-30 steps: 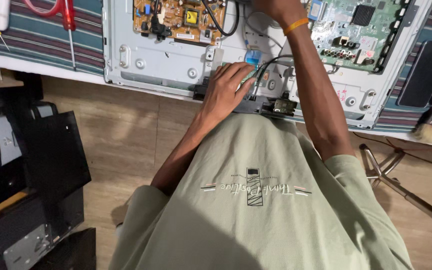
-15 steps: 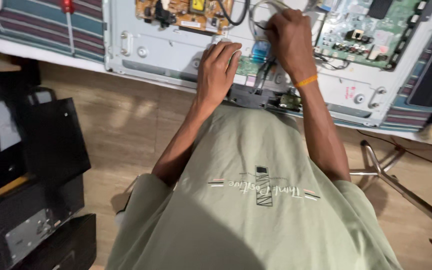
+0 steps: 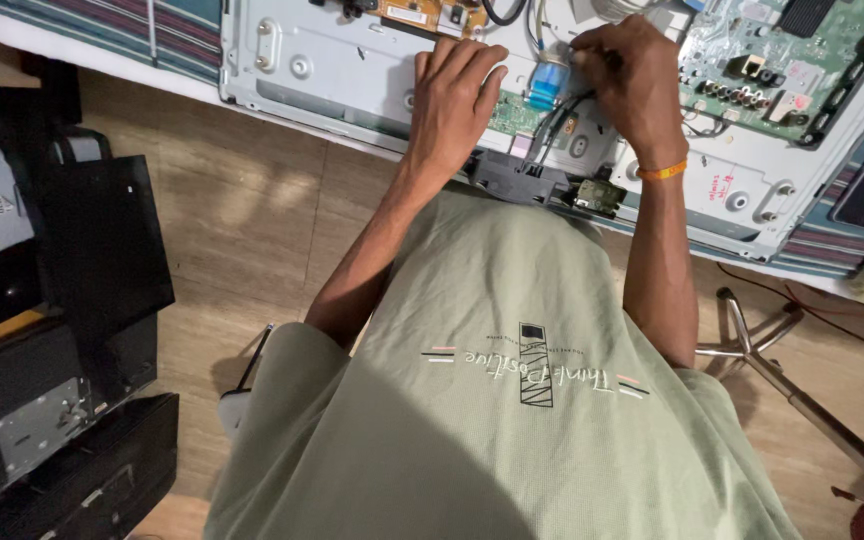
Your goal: The person uses a screwdriver to remove screws from a disassembled television chassis on a workbench, then removes a small circuit board and places it on the bench. The person later picks up the board and reconnects a cable to it.
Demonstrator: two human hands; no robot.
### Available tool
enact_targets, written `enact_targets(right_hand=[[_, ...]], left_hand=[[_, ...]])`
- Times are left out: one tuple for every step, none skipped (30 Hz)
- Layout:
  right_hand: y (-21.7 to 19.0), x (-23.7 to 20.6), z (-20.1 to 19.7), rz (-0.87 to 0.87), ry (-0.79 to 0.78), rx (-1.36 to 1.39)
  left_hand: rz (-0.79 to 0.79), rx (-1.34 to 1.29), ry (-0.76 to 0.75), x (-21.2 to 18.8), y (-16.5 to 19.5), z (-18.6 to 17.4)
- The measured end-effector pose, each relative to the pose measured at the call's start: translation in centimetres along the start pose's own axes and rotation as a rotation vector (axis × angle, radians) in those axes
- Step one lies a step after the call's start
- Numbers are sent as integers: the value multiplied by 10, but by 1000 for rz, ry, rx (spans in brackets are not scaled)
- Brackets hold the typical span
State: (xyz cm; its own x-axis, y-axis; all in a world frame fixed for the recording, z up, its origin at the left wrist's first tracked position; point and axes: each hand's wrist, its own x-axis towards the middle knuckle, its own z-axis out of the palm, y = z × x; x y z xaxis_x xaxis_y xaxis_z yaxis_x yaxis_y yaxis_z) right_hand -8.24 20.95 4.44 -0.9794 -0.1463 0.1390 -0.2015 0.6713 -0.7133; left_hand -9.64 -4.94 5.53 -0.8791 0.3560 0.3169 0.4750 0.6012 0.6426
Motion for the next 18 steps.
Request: enact_targets(right_hand=[[2, -4, -5, 24, 22, -36], [4, -8, -11, 50, 45, -73], [6, -12, -18, 125, 53, 31], [8, -17, -24, 200, 61, 134], [9, -21, -29, 274, 73, 237], [8, -25, -33, 300, 69, 382], [6, -29, -35, 325, 65, 528], [4, -31, -37, 347, 60, 675], [1, -32, -37, 353, 36, 525], [-3, -33, -35, 360, 10, 379], [-7, -33, -33, 369, -18, 234], [-11, -30, -30, 222, 9, 116], [-14, -27, -26, 75, 38, -3], [-16, -24, -22, -71, 64, -124], [-17, -21, -16, -74, 60, -171], [-16, -17, -9, -79, 56, -220], [-14, -14, -3, -85, 51, -269], [-10, -13, 1, -108, 53, -313]], left_hand=[[0, -14, 15, -1, 1, 0], [1, -29, 29, -2, 2, -1], [2, -46, 44, -3, 2, -2], [-8, -49, 38, -4, 2, -3], [-15, -52, 34, -4, 1, -5], [-21, -54, 30, -4, 0, -6], [-23, -62, 20, -4, 0, -6], [-24, -68, 11, -3, 0, -5], [-25, -72, 2, -2, 0, -4], [-11, -79, 3, -2, 0, -2], [2, -85, 1, -1, 2, 0], [19, -90, 0, 1, 3, 3], [32, -97, -34, 3, 4, 6], [42, -106, -69, 4, 7, 10], [52, -116, -104, 6, 9, 14], [53, -125, -113, 7, 11, 18], [52, -133, -121, 9, 13, 21], [49, -141, -128, 10, 15, 24]])
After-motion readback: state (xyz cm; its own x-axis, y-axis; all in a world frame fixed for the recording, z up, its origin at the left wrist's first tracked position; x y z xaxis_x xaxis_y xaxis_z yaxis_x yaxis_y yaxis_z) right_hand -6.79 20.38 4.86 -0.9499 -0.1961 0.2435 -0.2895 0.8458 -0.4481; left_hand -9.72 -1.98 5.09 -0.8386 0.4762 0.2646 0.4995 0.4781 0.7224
